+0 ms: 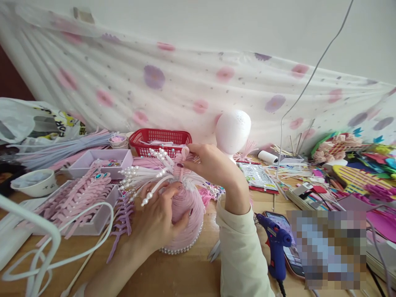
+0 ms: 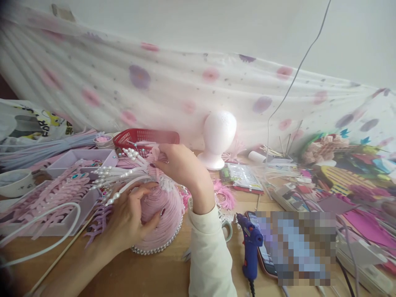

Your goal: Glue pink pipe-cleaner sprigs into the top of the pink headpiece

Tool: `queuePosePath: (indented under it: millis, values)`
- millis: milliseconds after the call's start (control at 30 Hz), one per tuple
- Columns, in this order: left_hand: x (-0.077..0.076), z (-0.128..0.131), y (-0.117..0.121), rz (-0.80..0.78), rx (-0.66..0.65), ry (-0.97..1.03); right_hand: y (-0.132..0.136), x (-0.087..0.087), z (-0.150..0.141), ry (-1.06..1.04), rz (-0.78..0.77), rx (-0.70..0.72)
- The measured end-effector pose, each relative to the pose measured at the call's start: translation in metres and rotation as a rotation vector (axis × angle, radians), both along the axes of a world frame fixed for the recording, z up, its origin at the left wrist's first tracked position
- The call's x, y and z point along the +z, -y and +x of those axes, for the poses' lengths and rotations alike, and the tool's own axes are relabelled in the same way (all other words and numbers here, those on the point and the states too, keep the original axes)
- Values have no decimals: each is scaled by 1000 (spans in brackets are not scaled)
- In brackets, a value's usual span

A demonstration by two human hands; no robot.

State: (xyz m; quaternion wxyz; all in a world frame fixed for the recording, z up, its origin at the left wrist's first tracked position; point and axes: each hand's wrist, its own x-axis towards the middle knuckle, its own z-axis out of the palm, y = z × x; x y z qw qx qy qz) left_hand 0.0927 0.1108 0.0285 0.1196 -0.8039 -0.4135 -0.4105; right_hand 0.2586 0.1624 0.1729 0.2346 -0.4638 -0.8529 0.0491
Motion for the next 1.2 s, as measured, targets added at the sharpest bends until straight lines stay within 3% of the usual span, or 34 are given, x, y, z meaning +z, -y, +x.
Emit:
queuePosePath:
  millis: [200,333,433,500,633,800,933,1067,1200]
  values:
    - [2,1,-1,23,27,-7,0,0,1,-2,-15,0]
    - [7,-1,0,41,-59,52,0,1,1,-13,-31,29]
    - [16,-4,6,180,-76,110,0,1,1,-24,-24,25]
    - [21,-6,13,221,-164,166,0,1,1,-26,-14,28]
    - [21,-11,31,110,-339,230,4,1,3,-51,12,40]
    - [6,-18,46,56,-321,234,8,3,4,-106,44,100]
    - [8,-22,51,4,-291,298,14,7,1,-85,67,122]
    - [10,-28,56,-142,-222,502,40,18,9,-108,187,-28]
    - [7,-32,62,-463,-186,939,81,28,24,-357,510,-247]
